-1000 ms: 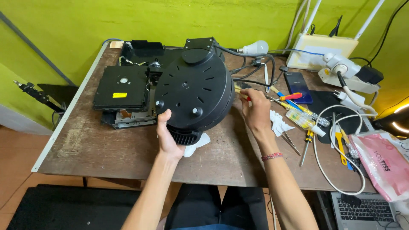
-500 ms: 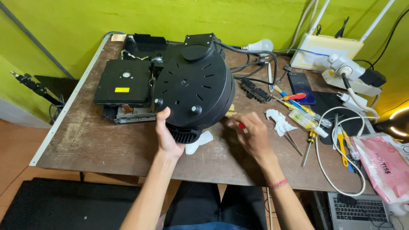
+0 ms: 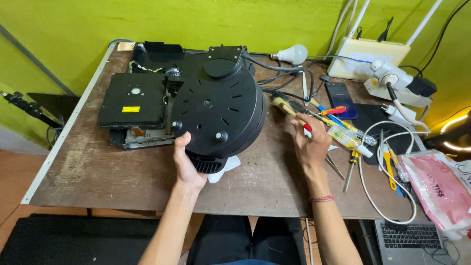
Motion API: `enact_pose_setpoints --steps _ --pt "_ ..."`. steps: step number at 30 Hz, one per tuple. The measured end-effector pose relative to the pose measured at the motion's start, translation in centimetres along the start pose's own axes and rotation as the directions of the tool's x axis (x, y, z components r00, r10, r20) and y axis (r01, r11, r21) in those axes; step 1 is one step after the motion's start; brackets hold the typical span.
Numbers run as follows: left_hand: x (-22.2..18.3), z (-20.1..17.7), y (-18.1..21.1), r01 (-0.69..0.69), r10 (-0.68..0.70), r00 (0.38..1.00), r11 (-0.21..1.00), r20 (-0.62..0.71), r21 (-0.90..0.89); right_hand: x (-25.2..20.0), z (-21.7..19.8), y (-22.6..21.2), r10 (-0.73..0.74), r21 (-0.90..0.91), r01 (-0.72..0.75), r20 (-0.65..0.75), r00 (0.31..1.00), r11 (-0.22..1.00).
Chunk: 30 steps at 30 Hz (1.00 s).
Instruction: Cleaning and inspecting a waffle maker using a brush and a cloth on a repair bench.
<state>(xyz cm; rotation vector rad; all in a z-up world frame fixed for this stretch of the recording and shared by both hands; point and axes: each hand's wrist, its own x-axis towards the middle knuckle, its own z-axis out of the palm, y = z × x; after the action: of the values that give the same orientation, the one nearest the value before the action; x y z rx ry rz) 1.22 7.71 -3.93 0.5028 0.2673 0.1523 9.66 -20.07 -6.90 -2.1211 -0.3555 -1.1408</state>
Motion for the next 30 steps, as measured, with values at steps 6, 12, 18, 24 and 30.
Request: enact_pose_setpoints --steps 6,12,18,24,30 --pt "-0.1 0.7 0.2 -0.018 0.019 1.0 1.0 -0.006 0.016 0.6 0.5 2.5 0.006 0.009 -0.006 -0.012 1.0 1.0" --pt "0.1 0.8 0.0 -0.004 0.004 1.0 1.0 -0.02 0.004 0.0 2.1 0.6 0.016 0.092 -0.019 0.041 0.999 0.996" --pt "0.0 0.8 0.2 -0.002 0.002 1.0 1.0 -0.022 0.021 0.7 5.8 2.8 -0.01 0.076 0.001 0.112 0.994 0.997" --pt "-0.1 1.2 0.1 -0.012 0.012 0.999 1.0 -0.033 0.016 1.1 5.2 1.3 0.003 0.037 -0.012 0.221 0.975 0.999" --pt "-0.1 1.0 -0.1 -0.011 0.011 0.999 1.0 -0.033 0.007 -3.4 2.4 -1.0 0.002 0.036 -0.014 0.304 0.953 0.999"
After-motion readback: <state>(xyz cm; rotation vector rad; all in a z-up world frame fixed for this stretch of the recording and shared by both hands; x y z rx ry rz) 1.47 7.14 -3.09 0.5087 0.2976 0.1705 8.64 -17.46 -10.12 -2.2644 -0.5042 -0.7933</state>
